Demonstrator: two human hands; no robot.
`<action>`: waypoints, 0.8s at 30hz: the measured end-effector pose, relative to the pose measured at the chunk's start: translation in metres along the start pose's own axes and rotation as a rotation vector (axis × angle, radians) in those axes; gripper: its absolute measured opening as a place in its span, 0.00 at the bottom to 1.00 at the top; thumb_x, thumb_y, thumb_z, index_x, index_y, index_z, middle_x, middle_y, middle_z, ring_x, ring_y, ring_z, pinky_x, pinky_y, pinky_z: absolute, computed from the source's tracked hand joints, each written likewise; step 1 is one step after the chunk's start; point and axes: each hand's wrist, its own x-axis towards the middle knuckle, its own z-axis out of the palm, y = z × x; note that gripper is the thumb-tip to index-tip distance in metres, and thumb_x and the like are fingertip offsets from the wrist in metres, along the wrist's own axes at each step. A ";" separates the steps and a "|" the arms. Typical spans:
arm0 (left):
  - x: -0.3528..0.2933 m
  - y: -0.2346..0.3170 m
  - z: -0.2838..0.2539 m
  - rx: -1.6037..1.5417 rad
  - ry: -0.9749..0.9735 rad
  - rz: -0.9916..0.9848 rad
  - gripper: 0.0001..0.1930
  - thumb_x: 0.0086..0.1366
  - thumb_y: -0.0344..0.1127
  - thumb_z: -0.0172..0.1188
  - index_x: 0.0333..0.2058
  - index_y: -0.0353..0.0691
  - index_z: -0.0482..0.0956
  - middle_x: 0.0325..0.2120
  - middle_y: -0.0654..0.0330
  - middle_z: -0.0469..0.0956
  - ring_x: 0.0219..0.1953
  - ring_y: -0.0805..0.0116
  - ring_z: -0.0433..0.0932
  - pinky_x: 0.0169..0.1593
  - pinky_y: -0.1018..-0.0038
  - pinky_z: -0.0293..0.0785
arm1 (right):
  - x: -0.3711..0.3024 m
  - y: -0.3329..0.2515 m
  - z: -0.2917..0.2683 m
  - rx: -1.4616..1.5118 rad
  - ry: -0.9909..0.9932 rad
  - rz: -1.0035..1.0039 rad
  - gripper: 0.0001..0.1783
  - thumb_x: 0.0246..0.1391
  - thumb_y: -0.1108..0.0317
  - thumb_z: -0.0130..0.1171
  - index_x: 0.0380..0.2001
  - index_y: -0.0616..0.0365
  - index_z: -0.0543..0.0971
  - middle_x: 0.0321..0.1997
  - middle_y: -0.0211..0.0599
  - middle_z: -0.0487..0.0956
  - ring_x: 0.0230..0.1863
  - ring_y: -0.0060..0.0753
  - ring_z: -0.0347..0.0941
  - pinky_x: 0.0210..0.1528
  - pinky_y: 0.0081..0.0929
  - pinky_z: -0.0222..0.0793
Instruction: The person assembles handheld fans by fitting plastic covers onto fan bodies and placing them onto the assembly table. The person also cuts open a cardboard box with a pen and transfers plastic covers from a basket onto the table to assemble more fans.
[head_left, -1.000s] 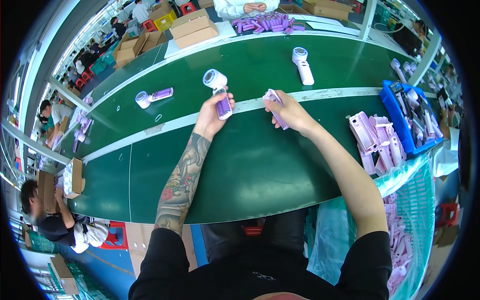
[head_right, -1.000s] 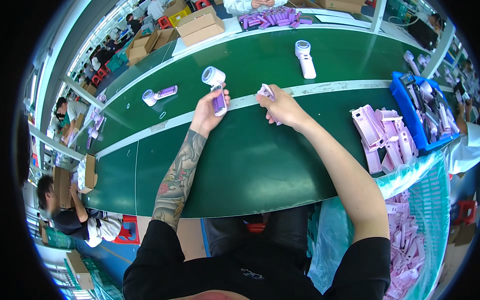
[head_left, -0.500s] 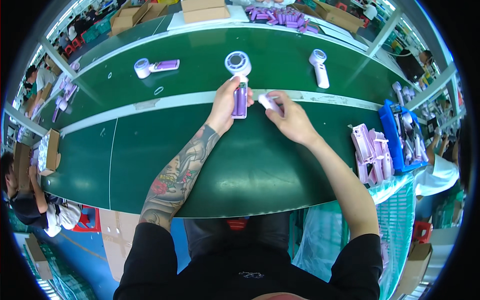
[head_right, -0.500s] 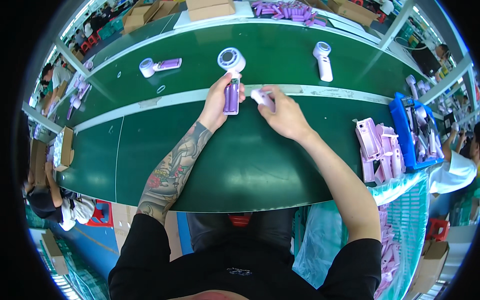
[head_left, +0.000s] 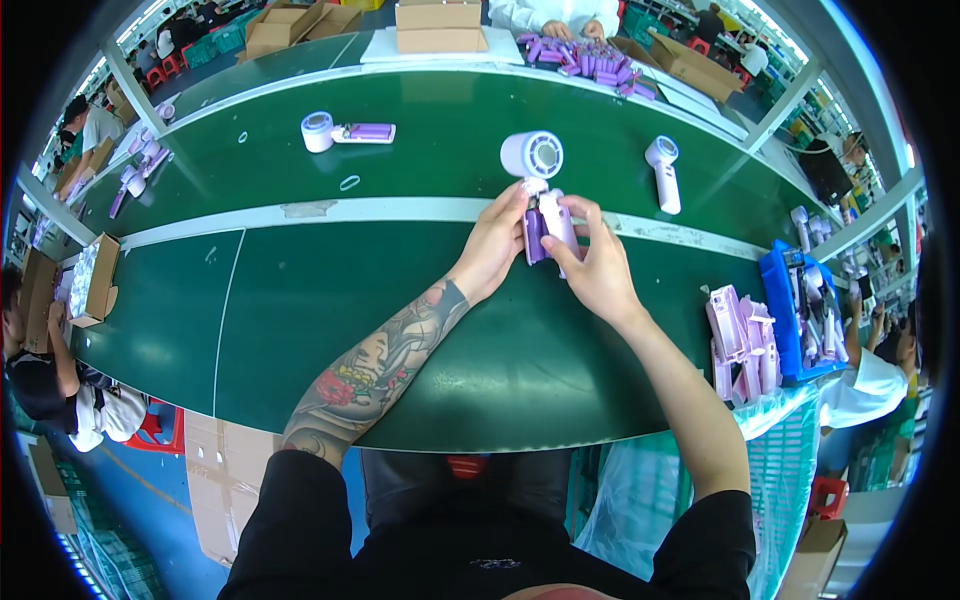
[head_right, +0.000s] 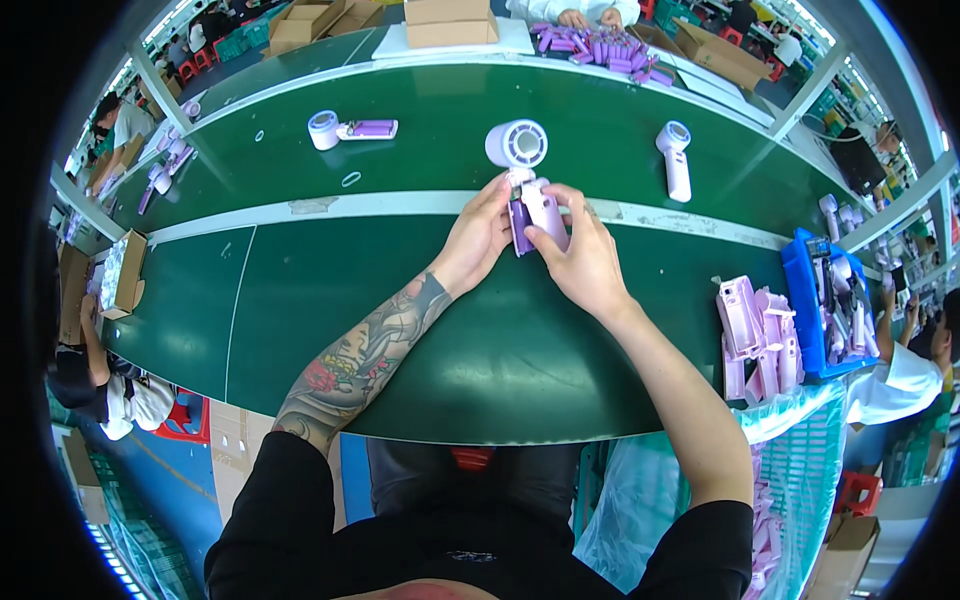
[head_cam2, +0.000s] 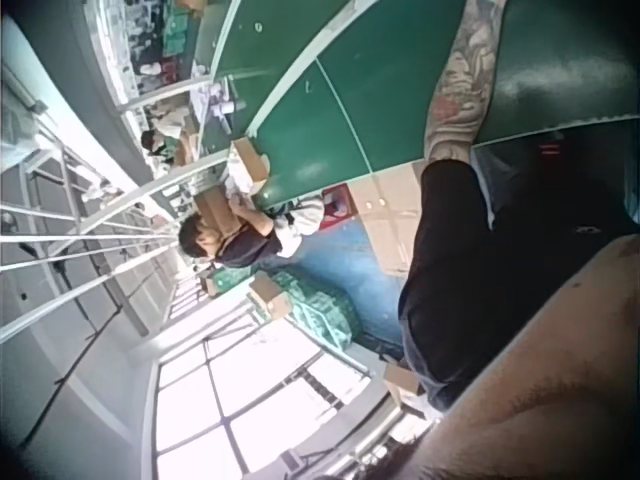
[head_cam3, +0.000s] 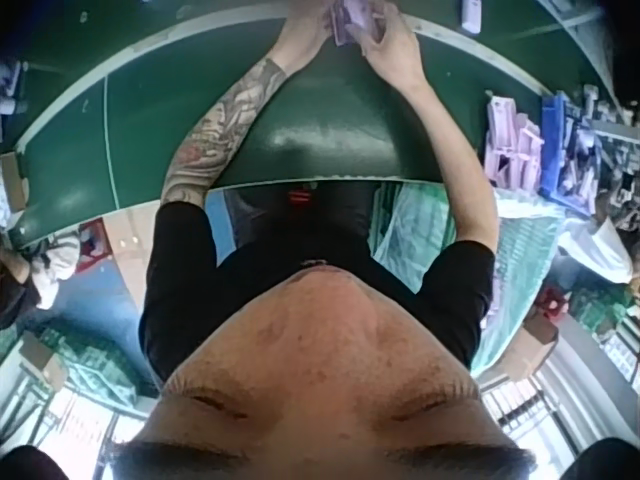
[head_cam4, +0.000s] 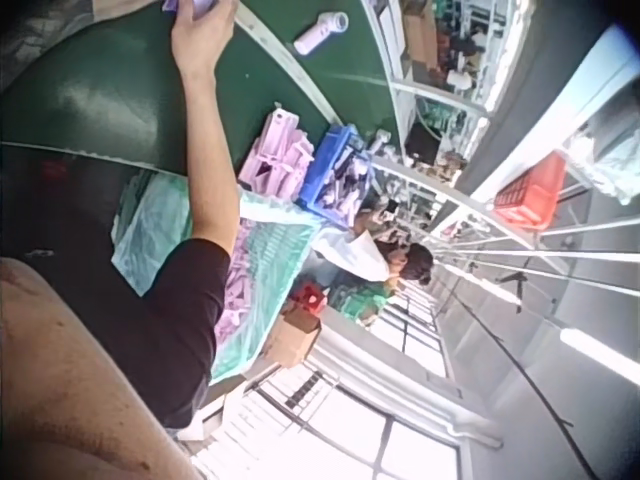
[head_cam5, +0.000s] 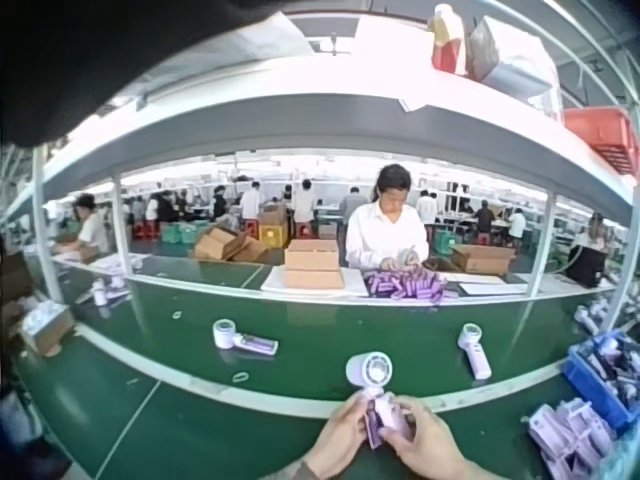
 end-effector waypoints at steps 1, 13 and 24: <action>-0.001 0.000 0.001 -0.002 0.003 -0.006 0.20 0.80 0.43 0.43 0.62 0.38 0.66 0.51 0.55 0.76 0.50 0.70 0.77 0.53 0.74 0.73 | 0.000 0.001 0.002 0.000 -0.003 0.006 0.27 0.58 0.69 0.63 0.59 0.51 0.68 0.56 0.46 0.76 0.50 0.46 0.78 0.50 0.39 0.75; -0.003 -0.002 -0.003 0.430 -0.125 0.117 0.24 0.72 0.27 0.52 0.64 0.35 0.62 0.54 0.51 0.74 0.52 0.66 0.77 0.55 0.70 0.74 | -0.003 0.003 0.016 0.017 0.017 -0.063 0.31 0.56 0.69 0.63 0.62 0.57 0.68 0.63 0.49 0.71 0.57 0.48 0.76 0.54 0.39 0.75; -0.002 -0.017 -0.004 0.621 -0.177 0.283 0.28 0.67 0.27 0.60 0.63 0.33 0.61 0.53 0.48 0.75 0.53 0.60 0.78 0.59 0.67 0.74 | 0.001 0.007 0.007 0.009 -0.105 0.158 0.23 0.52 0.76 0.61 0.54 0.63 0.75 0.46 0.48 0.82 0.44 0.41 0.80 0.47 0.32 0.74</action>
